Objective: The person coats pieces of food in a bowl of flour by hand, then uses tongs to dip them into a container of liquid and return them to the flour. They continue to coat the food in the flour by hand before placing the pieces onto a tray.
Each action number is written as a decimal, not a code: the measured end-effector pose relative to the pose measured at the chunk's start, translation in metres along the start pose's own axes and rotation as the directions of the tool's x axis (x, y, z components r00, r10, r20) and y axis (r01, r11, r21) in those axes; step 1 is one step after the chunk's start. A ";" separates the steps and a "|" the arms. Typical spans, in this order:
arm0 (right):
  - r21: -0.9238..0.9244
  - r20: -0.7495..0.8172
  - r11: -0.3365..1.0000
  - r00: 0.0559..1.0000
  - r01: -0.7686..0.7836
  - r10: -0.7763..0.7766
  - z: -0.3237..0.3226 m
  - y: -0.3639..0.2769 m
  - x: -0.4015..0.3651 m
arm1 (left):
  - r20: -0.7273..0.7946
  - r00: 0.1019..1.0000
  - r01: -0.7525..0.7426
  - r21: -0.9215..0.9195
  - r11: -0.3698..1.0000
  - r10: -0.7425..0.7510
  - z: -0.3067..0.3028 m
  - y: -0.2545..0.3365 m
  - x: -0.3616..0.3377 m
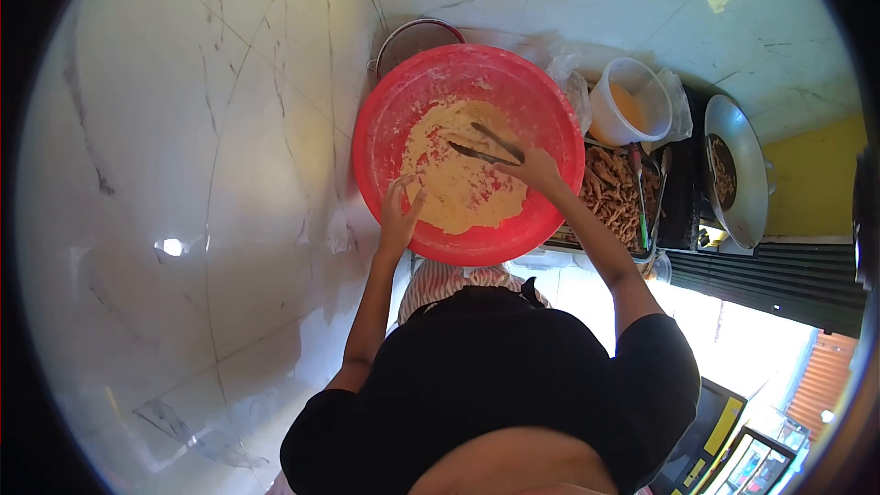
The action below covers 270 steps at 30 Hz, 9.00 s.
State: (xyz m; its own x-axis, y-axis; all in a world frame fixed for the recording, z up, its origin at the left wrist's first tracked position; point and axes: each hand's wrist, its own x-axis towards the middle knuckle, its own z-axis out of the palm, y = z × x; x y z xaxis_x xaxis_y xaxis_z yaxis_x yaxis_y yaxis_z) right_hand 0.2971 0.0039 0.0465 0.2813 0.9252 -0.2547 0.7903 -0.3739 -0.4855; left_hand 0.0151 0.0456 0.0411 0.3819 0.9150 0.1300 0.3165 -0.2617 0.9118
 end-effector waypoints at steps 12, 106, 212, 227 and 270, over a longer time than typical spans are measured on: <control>-0.255 0.035 0.959 0.992 0.127 -0.123 0.035 0.013 0.039 | -0.052 0.980 -0.180 0.169 0.969 0.191 -0.013 -0.007 0.009; -0.253 -0.153 0.884 0.918 -0.394 0.365 -0.158 0.213 0.067 | 0.617 0.785 0.213 -0.171 0.962 -0.064 0.255 0.038 0.042; -0.166 -0.041 0.986 0.998 0.034 -0.041 0.021 0.038 0.007 | -0.265 0.964 0.099 0.342 0.934 -0.005 0.010 -0.014 0.003; 0.092 -0.039 0.992 0.996 0.083 -0.079 0.003 0.009 -0.022 | -0.172 0.985 0.065 0.356 0.932 -0.003 0.010 -0.010 0.005; -0.161 -0.232 0.959 0.953 -0.235 0.194 -0.144 0.263 0.085 | 0.470 0.878 0.198 -0.185 0.963 -0.090 0.260 0.043 0.046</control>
State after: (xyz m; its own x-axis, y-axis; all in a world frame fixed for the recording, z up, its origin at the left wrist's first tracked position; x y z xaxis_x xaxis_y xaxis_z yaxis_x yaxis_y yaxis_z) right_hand 0.6073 -0.0063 0.0180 0.5481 0.8242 -0.1427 0.7793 -0.5651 -0.2709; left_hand 0.2724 -0.0036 -0.0153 0.7150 0.6826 -0.1514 0.2199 -0.0140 0.9754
